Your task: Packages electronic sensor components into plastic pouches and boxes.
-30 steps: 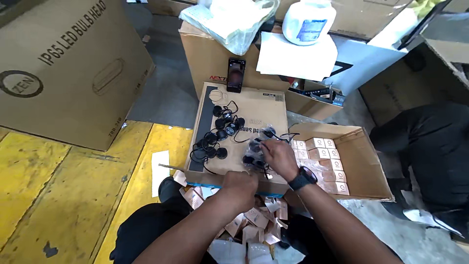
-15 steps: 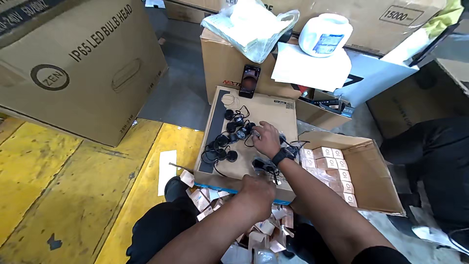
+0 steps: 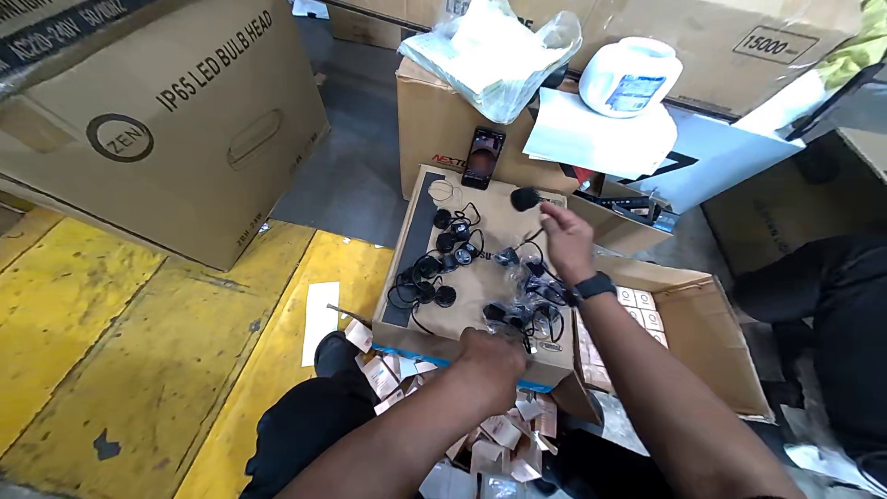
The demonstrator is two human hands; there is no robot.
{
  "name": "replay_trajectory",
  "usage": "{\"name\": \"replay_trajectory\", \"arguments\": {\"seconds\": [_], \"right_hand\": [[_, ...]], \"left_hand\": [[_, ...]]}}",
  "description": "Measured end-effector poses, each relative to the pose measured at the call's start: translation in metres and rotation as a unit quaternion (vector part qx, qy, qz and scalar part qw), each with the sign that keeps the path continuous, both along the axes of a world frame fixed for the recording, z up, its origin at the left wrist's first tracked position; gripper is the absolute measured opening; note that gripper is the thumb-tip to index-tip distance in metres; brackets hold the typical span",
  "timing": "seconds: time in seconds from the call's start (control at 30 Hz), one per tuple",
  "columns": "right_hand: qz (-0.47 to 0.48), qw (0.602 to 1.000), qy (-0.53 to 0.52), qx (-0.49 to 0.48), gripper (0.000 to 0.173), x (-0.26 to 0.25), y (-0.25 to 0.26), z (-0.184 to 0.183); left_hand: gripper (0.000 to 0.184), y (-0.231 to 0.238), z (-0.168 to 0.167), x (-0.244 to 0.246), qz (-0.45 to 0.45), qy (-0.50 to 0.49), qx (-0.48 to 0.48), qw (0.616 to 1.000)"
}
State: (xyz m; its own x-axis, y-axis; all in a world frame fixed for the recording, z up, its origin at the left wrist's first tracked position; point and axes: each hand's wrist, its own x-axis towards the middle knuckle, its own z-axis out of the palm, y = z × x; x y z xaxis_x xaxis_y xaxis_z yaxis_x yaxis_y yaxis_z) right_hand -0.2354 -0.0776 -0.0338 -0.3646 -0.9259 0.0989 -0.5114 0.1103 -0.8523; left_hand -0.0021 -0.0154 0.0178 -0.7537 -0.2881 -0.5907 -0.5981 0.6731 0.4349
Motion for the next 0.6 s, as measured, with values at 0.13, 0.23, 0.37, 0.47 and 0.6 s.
{"name": "replay_trajectory", "arguments": {"seconds": [0.13,0.23,0.37,0.47,0.6], "right_hand": [[-0.032,0.994,-0.068,-0.076,0.023,-0.043,0.054,0.051],[-0.128,0.986,-0.095,-0.054,0.021,-0.072,0.103,0.067],[-0.240,0.965,-0.086,0.057,0.024,-0.121,0.174,0.030],[-0.261,0.942,-0.073,0.196,0.019,-0.152,0.192,-0.002],[-0.239,0.930,-0.010,0.281,0.033,-0.188,0.200,-0.048]], "left_hand": [[0.042,0.001,-0.005,-0.001,-0.006,-0.003,-0.005,1.000],[0.043,0.002,-0.010,-0.003,-0.010,-0.010,-0.013,1.000],[0.043,0.006,-0.020,-0.007,-0.021,-0.028,-0.030,0.999],[0.045,0.005,-0.028,-0.011,-0.034,-0.055,-0.030,0.997],[0.047,0.005,-0.035,-0.020,-0.049,-0.092,-0.036,0.994]]}}
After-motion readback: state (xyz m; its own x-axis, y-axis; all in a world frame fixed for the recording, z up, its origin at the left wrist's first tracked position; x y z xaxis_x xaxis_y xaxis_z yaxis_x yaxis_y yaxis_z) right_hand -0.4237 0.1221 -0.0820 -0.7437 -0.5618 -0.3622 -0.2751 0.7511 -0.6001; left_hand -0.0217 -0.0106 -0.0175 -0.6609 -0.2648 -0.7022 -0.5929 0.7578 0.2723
